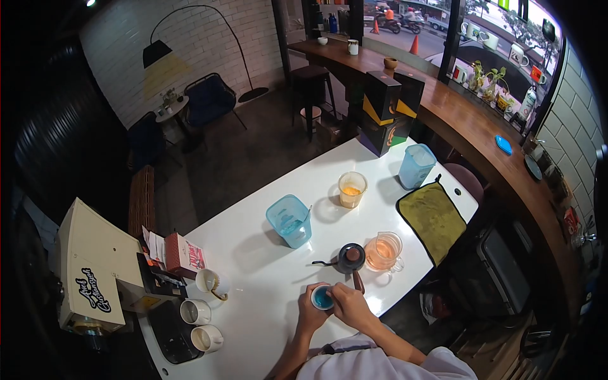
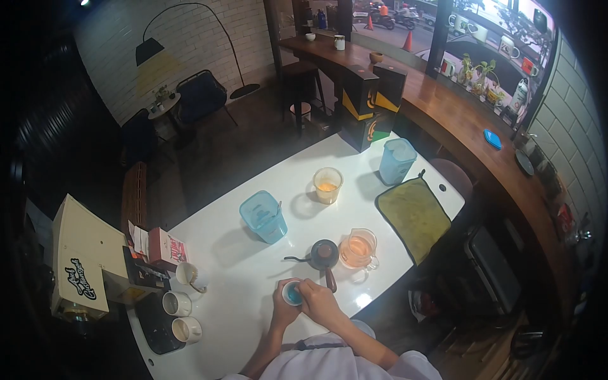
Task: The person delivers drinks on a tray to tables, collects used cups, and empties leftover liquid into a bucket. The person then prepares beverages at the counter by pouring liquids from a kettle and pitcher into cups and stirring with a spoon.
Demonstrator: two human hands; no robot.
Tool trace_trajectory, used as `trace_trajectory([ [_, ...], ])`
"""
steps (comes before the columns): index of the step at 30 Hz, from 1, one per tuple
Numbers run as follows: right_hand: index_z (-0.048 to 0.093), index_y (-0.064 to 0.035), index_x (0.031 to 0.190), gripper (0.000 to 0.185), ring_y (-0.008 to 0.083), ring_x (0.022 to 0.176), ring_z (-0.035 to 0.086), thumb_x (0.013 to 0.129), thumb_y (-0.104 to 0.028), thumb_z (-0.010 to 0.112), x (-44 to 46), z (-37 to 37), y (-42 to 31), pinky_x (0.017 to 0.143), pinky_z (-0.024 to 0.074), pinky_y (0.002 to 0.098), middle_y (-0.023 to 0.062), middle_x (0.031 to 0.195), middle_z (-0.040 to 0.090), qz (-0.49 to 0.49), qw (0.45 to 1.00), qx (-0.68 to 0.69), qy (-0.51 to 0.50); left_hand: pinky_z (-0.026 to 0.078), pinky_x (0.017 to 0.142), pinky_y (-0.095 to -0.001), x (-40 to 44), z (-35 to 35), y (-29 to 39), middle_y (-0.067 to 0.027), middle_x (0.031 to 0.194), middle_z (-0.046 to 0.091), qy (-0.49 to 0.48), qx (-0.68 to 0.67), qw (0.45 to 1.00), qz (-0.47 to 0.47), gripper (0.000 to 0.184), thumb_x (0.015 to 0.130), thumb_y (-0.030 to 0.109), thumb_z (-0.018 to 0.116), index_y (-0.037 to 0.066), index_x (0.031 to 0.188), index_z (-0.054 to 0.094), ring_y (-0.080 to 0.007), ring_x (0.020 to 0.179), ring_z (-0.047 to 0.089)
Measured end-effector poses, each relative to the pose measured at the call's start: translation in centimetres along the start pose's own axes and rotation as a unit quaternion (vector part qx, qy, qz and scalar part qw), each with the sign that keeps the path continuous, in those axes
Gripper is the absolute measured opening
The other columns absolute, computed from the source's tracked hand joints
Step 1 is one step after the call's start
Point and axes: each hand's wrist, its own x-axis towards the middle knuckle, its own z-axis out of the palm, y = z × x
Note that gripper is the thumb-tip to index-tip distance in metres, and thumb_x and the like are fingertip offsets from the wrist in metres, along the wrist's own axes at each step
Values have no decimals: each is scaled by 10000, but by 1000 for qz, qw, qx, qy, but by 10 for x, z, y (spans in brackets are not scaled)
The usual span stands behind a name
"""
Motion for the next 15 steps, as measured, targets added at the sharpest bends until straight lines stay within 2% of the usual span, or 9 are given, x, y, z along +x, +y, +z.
trace_trajectory([
  [6, 588, 36, 959, 83, 397, 702, 611, 889, -6, 606, 1, 8, 4, 614, 482, 443, 187, 839, 575, -23, 997, 79, 9, 559, 790, -361, -1, 1, -3, -137, 993, 712, 1, 8, 1000, -6, 605, 618, 83, 893, 45, 1121, 560, -292, 905, 711],
  [12, 598, 38, 957, 94, 395, 719, 615, 875, -4, 618, 1, -3, -2, 633, 484, 448, 188, 852, 583, 1, 1000, -3, 9, 560, 791, -364, 1, 1, 3, -136, 998, 712, 3, 7, 1000, 3, 609, 615, 90, 898, 43, 1120, 561, -292, 911, 710],
  [15, 606, 37, 952, 89, 393, 727, 618, 872, -2, 616, 0, -2, 0, 637, 483, 445, 189, 837, 583, 25, 1000, 10, -8, 560, 790, -366, 0, 0, 2, -137, 999, 712, 4, 5, 1000, 3, 604, 618, 88, 896, 41, 1118, 560, -294, 912, 710],
])
